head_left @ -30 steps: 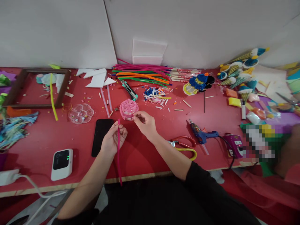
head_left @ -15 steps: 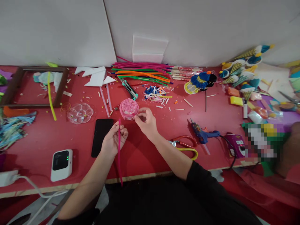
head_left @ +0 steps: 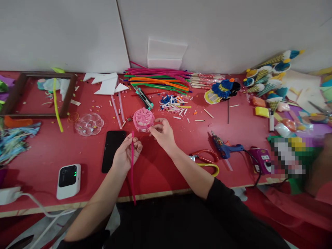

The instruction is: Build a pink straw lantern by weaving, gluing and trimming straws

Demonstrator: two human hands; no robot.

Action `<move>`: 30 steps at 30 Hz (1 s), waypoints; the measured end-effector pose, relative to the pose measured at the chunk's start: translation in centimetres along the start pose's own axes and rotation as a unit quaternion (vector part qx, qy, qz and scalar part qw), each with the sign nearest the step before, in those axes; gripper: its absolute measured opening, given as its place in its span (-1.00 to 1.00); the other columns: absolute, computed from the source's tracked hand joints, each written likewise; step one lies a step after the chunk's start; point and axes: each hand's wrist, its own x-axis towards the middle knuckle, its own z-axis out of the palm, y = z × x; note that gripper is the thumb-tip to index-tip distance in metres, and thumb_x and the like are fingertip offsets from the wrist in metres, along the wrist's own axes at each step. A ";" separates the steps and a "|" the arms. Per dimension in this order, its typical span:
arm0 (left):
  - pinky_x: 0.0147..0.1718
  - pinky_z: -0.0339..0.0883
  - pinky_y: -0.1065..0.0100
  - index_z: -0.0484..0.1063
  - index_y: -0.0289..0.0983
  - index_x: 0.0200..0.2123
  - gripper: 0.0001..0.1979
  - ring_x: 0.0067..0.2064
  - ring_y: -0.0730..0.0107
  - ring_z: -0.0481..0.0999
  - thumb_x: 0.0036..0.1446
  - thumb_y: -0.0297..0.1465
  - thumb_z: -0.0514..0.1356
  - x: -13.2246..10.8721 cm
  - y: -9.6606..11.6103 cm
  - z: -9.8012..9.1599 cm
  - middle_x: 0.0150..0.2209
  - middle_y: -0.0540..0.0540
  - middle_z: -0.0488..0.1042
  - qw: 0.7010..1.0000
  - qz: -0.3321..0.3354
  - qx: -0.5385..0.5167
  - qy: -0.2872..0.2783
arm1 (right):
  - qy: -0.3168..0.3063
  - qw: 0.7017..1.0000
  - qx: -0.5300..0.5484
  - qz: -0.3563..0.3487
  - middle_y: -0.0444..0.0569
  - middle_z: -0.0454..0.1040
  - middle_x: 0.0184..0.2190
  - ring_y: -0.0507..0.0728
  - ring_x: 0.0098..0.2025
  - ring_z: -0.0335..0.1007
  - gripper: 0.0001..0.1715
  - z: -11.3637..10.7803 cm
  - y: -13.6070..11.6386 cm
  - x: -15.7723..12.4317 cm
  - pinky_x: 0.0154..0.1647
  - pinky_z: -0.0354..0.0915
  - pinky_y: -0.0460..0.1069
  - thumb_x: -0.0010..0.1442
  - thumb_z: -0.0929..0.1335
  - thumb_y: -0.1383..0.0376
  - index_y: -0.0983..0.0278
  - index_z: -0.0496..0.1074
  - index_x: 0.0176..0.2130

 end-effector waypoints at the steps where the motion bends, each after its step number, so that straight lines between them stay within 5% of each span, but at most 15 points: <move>1: -0.47 0.43 0.55 0.43 -0.32 -0.36 -0.79 -0.53 0.58 0.38 0.20 -0.64 0.05 0.0 0.0 0.0 -0.50 0.02 0.35 1.000 0.001 -0.001 0.000 | 0.000 1.000 0.002 0.003 -0.29 0.53 -0.49 0.04 -0.50 0.53 -0.63 0.0 0.0 0.0 -0.42 0.40 -0.08 0.07 0.42 0.24 0.14 0.24 -0.15; 30: -0.47 0.42 0.56 0.42 -0.31 -0.36 -0.81 -0.52 0.59 0.38 0.20 -0.64 0.07 0.2 -0.2 -0.2 -0.51 0.03 0.35 1.000 -0.006 -0.006 -0.003 | -0.019 0.997 0.054 0.047 -0.37 0.48 -0.57 0.00 -0.60 0.45 -0.60 0.2 -0.5 0.5 -0.47 0.32 -0.10 0.02 0.42 0.34 0.15 0.19 -0.18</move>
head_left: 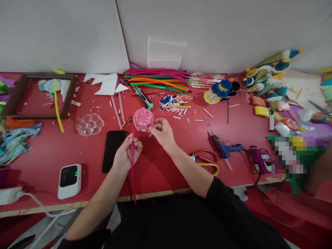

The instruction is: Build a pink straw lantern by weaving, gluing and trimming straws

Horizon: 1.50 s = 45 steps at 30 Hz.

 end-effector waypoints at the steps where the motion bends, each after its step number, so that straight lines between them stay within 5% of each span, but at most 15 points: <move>1: -0.47 0.42 0.56 0.42 -0.31 -0.36 -0.80 -0.53 0.59 0.38 0.20 -0.64 0.06 0.0 0.0 0.0 -0.51 0.02 0.35 1.000 0.000 -0.001 0.001 | 0.000 1.000 0.001 0.000 -0.37 0.48 -0.57 0.00 -0.60 0.45 -0.60 0.0 0.0 0.0 -0.47 0.32 -0.10 0.02 0.42 0.34 0.15 0.18 -0.19; 32: -0.43 0.43 0.56 0.39 -0.29 -0.37 -0.85 -0.51 0.59 0.39 0.20 -0.62 0.13 0.2 0.0 -0.3 -0.48 0.02 0.37 1.000 -0.004 0.006 -0.006 | -0.025 0.999 0.038 0.005 -0.36 0.49 -0.58 -0.01 -0.57 0.47 -0.66 -0.1 0.0 0.2 -0.43 0.40 -0.08 0.01 0.41 0.33 0.15 0.20 -0.24; 45: -0.45 0.42 0.57 0.42 -0.30 -0.34 -0.87 -0.52 0.61 0.39 0.18 -0.62 0.15 0.5 0.1 -0.4 -0.50 0.05 0.36 1.000 0.003 0.028 -0.005 | -0.024 0.996 0.066 -0.063 -0.29 0.47 -0.55 0.01 -0.54 0.43 -0.73 -0.8 -0.5 -0.5 -0.45 0.35 -0.06 0.07 0.36 0.18 0.13 0.18 -0.27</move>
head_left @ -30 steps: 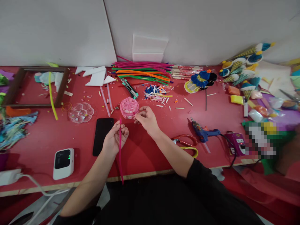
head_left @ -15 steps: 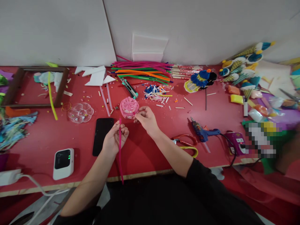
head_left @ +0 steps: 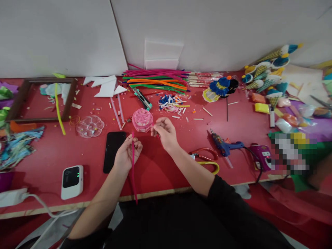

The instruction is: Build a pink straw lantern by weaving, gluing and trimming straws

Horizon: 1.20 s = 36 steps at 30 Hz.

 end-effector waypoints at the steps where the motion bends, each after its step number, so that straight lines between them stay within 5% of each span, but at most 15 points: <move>1: -0.45 0.42 0.57 0.41 -0.30 -0.34 -0.87 -0.52 0.61 0.39 0.17 -0.62 0.15 0.0 0.0 0.0 -0.50 0.06 0.36 1.000 0.001 0.005 0.000 | 0.007 1.000 -0.002 -0.011 -0.27 0.47 -0.53 0.01 -0.52 0.43 -0.75 -0.2 -0.2 -0.1 -0.44 0.35 -0.05 0.11 0.34 0.17 0.12 0.17 -0.27; 8: -0.42 0.44 0.55 0.40 -0.28 -0.34 -0.87 -0.51 0.60 0.41 0.13 -0.62 0.19 0.0 -0.3 0.2 -0.49 0.07 0.38 0.999 0.015 0.041 0.001 | 0.014 0.989 -0.142 -0.040 -0.20 0.49 -0.46 0.05 -0.47 0.45 -0.86 -2.9 -0.4 -0.7 -0.41 0.36 -0.03 0.18 0.29 0.18 0.13 0.22 -0.23; 14: -0.42 0.46 0.53 0.39 -0.26 -0.34 -0.84 -0.53 0.60 0.41 0.07 -0.63 0.18 0.3 -0.5 0.1 -0.49 0.07 0.41 0.997 0.018 0.077 0.014 | 0.009 0.938 -0.341 -0.055 -0.10 0.52 -0.39 0.16 -0.32 0.48 -0.89 -4.6 0.3 -1.5 -0.19 0.36 0.06 0.09 0.36 0.35 0.15 0.35 -0.33; 22: -0.39 0.47 0.50 0.38 -0.26 -0.35 -0.84 -0.53 0.57 0.43 0.05 -0.63 0.19 0.3 -0.6 -0.1 -0.50 0.06 0.43 0.995 0.022 0.097 0.012 | -0.105 0.857 -0.496 -0.089 -0.04 0.57 -0.36 0.17 -0.31 0.50 -0.96 -5.4 -1.0 -2.0 -0.23 0.36 0.05 0.19 0.41 0.32 0.17 0.46 -0.28; 30: -0.37 0.46 0.49 0.36 -0.26 -0.36 -0.84 -0.51 0.55 0.45 0.07 -0.63 0.17 0.5 -0.5 -0.1 -0.51 0.06 0.42 0.995 0.021 0.100 0.014 | -0.261 0.789 -0.540 -0.133 0.10 0.54 -0.04 0.23 0.04 0.46 -0.47 -6.8 -2.6 0.9 0.16 0.33 0.18 0.10 0.53 0.43 0.22 0.52 0.07; 36: -0.38 0.48 0.49 0.35 -0.25 -0.34 -0.84 -0.52 0.56 0.44 0.06 -0.62 0.19 0.5 -0.6 -0.2 -0.51 0.09 0.42 0.994 0.026 0.103 0.018 | -0.374 0.729 -0.543 -0.186 0.13 0.53 -0.05 0.23 0.02 0.46 -0.56 -5.9 -2.5 2.4 0.13 0.37 0.17 0.17 0.45 0.51 0.28 0.57 0.05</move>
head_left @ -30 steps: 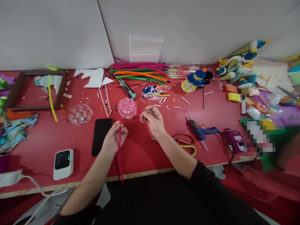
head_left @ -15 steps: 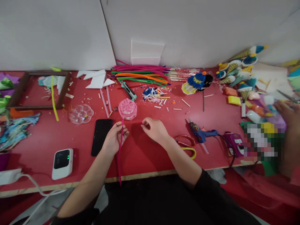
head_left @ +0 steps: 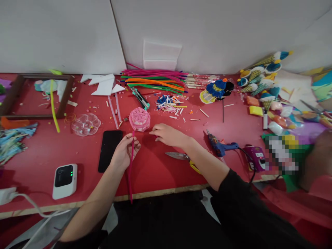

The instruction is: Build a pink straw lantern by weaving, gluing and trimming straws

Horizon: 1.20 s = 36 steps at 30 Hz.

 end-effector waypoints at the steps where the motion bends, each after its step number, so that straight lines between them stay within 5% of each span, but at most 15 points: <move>1: -0.38 0.48 0.50 0.35 -0.25 -0.34 -0.84 -0.52 0.57 0.44 0.06 -0.62 0.18 0.0 0.0 0.0 -0.51 0.09 0.42 1.000 0.001 0.002 0.000 | 0.000 1.000 0.001 -0.001 0.13 0.54 -0.06 0.22 0.01 0.47 -0.60 0.0 0.0 0.1 0.12 0.38 0.16 0.18 0.45 0.52 0.30 0.58 0.01; 7: -0.44 0.47 0.52 0.34 -0.25 -0.34 -0.83 -0.52 0.59 0.46 0.02 -0.59 0.23 0.0 0.2 -0.2 -0.50 0.11 0.42 0.999 0.008 0.042 -0.013 | 0.013 1.000 0.002 0.013 0.07 0.57 -0.13 0.18 -0.05 0.51 -0.71 0.7 0.3 0.0 0.08 0.41 0.10 0.21 0.43 0.50 0.26 0.62 -0.09; 11: -0.67 0.24 0.58 0.36 -0.25 -0.33 -0.77 -0.57 0.58 0.41 -0.04 -0.52 0.35 -0.4 -0.3 -0.3 -0.44 0.07 0.48 0.993 0.032 0.109 -0.039 | 0.046 0.998 -0.001 0.037 0.11 0.56 -0.09 0.20 -0.03 0.51 -0.71 0.6 -0.6 -1.7 0.09 0.42 0.13 0.29 0.39 0.43 0.29 0.57 0.00; 16: -0.67 0.26 0.55 0.36 -0.24 -0.35 -0.70 -0.59 0.58 0.40 -0.09 -0.42 0.44 -0.9 -2.0 -0.2 -0.46 0.10 0.48 0.972 0.126 0.190 -0.060 | 0.165 0.975 -0.037 0.144 0.11 0.58 -0.12 0.23 -0.05 0.53 -0.76 -0.4 -2.7 -7.7 0.01 0.46 0.15 0.37 0.32 0.26 0.26 0.53 -0.04; 21: -0.56 0.36 0.51 0.39 -0.25 -0.36 -0.74 -0.56 0.55 0.44 -0.07 -0.44 0.42 -0.8 -2.6 -0.2 -0.51 0.09 0.48 0.953 0.164 0.242 -0.075 | 0.109 0.968 -0.116 0.194 0.13 0.57 -0.20 0.28 -0.12 0.53 -0.76 -0.6 -3.5 -15.5 -0.05 0.48 0.21 0.29 0.26 0.39 0.28 0.50 -0.14; 25: -0.53 0.37 0.49 0.40 -0.25 -0.35 -0.75 -0.51 0.54 0.46 -0.06 -0.42 0.41 -0.5 -2.6 -0.1 -0.46 0.07 0.50 0.950 0.176 0.246 -0.076 | 0.114 0.962 -0.143 0.203 0.15 0.54 -0.12 0.29 -0.06 0.51 -0.70 -0.5 -4.0 -18.3 0.00 0.46 0.22 0.25 0.26 0.42 0.28 0.47 -0.05; 30: -0.47 0.38 0.47 0.41 -0.24 -0.33 -0.78 -0.49 0.52 0.46 -0.03 -0.41 0.38 -0.4 -2.6 -0.2 -0.45 0.05 0.50 0.953 0.171 0.234 -0.084 | 0.144 0.968 -0.110 0.172 0.13 0.56 -0.10 0.26 -0.03 0.50 -0.73 -0.4 -4.1 -13.2 0.05 0.43 0.19 0.36 0.30 0.31 0.28 0.51 -0.01; 36: -0.38 0.40 0.45 0.43 -0.23 -0.28 -0.74 -0.39 0.45 0.53 -0.06 -0.44 0.40 -0.5 -2.5 -0.7 -0.48 0.07 0.46 0.953 0.183 0.227 -0.082 | 0.058 0.985 -0.101 0.129 0.16 0.53 -0.01 0.28 0.06 0.43 -0.59 0.1 -2.3 -3.7 0.17 0.36 0.18 0.24 0.47 0.29 0.33 0.52 0.07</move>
